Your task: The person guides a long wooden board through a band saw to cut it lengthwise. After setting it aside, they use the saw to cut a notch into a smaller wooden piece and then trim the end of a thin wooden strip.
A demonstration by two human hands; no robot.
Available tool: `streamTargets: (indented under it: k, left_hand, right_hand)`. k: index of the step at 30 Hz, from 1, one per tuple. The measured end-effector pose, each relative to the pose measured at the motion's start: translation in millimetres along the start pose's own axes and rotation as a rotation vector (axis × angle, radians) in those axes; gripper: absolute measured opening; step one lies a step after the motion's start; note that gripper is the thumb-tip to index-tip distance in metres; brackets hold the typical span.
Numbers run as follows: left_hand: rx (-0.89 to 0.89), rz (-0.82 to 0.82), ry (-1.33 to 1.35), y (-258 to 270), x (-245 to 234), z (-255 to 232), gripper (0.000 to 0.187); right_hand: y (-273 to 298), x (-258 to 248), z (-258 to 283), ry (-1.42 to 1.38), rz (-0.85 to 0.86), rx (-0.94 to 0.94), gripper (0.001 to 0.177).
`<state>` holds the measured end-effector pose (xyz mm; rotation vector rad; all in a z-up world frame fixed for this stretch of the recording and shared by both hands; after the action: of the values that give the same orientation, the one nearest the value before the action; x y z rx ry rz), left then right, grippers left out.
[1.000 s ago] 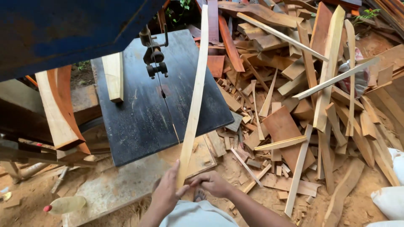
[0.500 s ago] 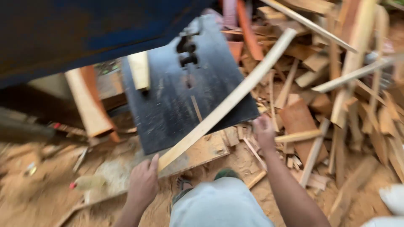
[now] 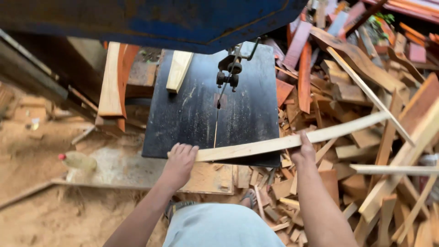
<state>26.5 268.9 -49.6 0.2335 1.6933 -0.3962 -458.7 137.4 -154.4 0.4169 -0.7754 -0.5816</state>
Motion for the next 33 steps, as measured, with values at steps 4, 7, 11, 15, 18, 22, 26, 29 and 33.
streamTargets:
  k: [4, 7, 11, 15, 18, 22, 26, 29, 33]
  left_hand:
    - [-0.021, -0.034, 0.232, -65, -5, -96, 0.071]
    - [-0.012, 0.297, 0.079, -119, 12, -131, 0.057]
    - [-0.002, -0.032, -0.012, -135, 41, -131, 0.063]
    - [0.083, -0.203, -0.234, -140, 76, -117, 0.026]
    - [0.157, -0.245, 0.039, -146, 45, -107, 0.043]
    - [0.162, -0.258, -0.002, -166, 52, -105, 0.033]
    - [0.123, -0.284, -0.059, -189, 66, -102, 0.029]
    - [0.105, -0.282, -0.058, -217, 69, -99, 0.028]
    - [0.102, -0.312, 0.007, -237, 68, -93, 0.036]
  right_hand:
    - [-20, -35, 44, -0.133, -0.183, -0.04, 0.032]
    - [-52, -70, 65, -0.196, -0.038, -0.083, 0.039]
    - [-44, -89, 73, -0.25, -0.083, -0.128, 0.043]
    - [-37, -75, 58, -0.279, -0.059, -0.162, 0.057]
    - [-9, -50, 44, -0.321, -0.006, -0.161, 0.064]
    - [33, 23, 8, -0.386, -0.106, -0.147, 0.064]
    - [-22, 24, 1, -0.429, -0.195, -0.087, 0.048]
    - [-68, 25, 10, -0.43, -0.055, -0.072, 0.042]
    - [-94, 36, 13, -0.396, 0.056, -0.139, 0.035]
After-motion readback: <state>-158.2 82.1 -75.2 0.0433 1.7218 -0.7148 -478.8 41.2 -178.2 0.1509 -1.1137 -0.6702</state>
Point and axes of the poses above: each hand's wrist, its own y-axis away from the middle knuckle, its own x-axis out of the palm, z = x × y, the point moved 1 cm from there along -y, towards the middle knuckle, and after that the axes turned 7 degrees about -y, right-handed, at the moved point
